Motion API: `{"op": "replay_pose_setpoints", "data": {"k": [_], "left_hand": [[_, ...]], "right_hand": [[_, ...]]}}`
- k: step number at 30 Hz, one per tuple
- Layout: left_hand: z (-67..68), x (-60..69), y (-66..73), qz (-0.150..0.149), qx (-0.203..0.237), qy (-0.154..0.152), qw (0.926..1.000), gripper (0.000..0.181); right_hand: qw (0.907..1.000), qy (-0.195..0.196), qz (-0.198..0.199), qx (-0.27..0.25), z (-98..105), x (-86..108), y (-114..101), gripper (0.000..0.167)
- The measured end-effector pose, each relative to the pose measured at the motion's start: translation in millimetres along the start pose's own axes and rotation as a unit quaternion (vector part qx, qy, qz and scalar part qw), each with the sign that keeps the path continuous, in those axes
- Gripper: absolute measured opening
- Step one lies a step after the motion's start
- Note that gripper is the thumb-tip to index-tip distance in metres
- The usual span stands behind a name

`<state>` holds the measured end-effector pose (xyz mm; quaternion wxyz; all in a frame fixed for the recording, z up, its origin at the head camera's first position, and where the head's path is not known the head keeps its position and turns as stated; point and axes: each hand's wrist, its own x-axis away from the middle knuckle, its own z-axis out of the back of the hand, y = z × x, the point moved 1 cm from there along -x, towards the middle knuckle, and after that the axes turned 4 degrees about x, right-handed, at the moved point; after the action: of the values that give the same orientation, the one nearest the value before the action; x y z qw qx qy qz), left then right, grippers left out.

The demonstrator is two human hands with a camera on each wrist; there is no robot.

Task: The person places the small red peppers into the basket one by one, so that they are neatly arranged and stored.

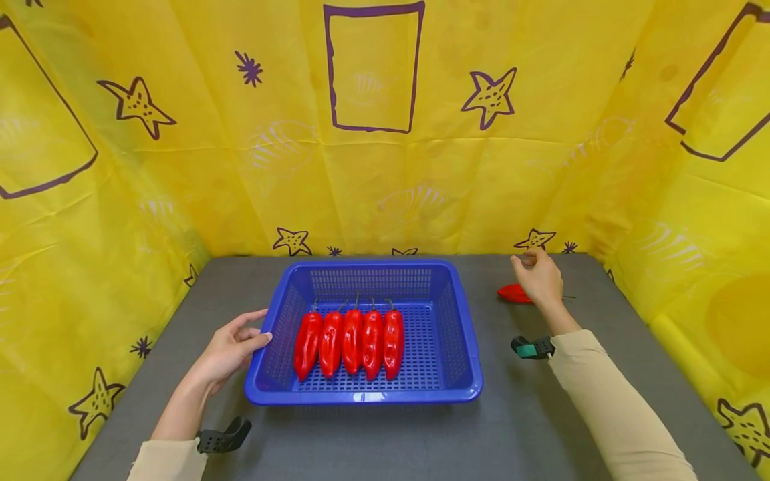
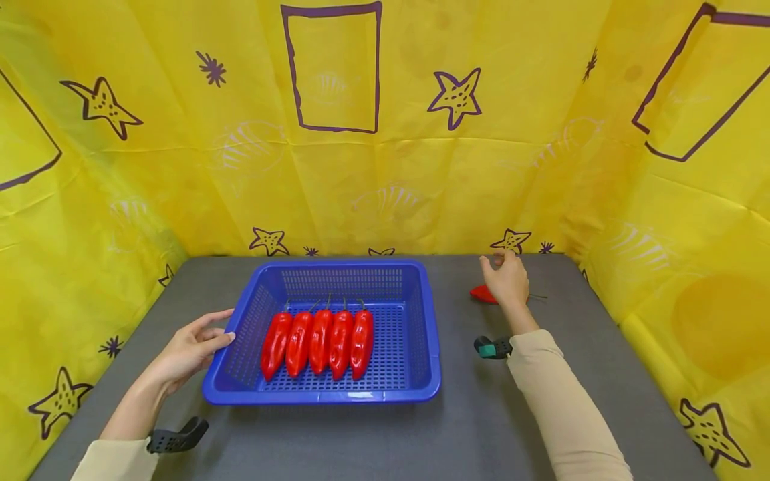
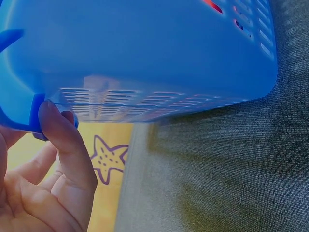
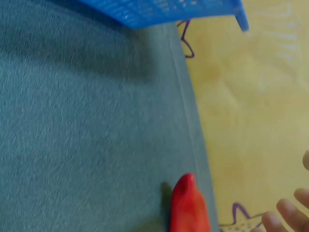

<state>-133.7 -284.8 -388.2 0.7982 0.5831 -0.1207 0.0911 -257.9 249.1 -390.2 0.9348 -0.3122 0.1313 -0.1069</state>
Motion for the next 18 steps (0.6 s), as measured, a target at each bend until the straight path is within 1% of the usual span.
{"op": "replay_pose_setpoints", "data": {"k": [3,10,18], "left_hand": [[0.0,0.5,-1.7,-0.004,0.002,-0.002,1.0,0.066],[0.1,-0.2,-2.4,-0.007,0.007,-0.004,0.9999,0.067],[-0.3,-0.5,0.0,-0.005,0.001,-0.005,1.0,0.066]], "right_hand": [[0.9995,0.002,-0.033,0.004,2,2.0,8,0.053],[0.9945,-0.012,-0.099,0.032,3,7.4,30,0.058],[0.9868,-0.013,-0.154,0.05,1,9.3,49,0.066]]}}
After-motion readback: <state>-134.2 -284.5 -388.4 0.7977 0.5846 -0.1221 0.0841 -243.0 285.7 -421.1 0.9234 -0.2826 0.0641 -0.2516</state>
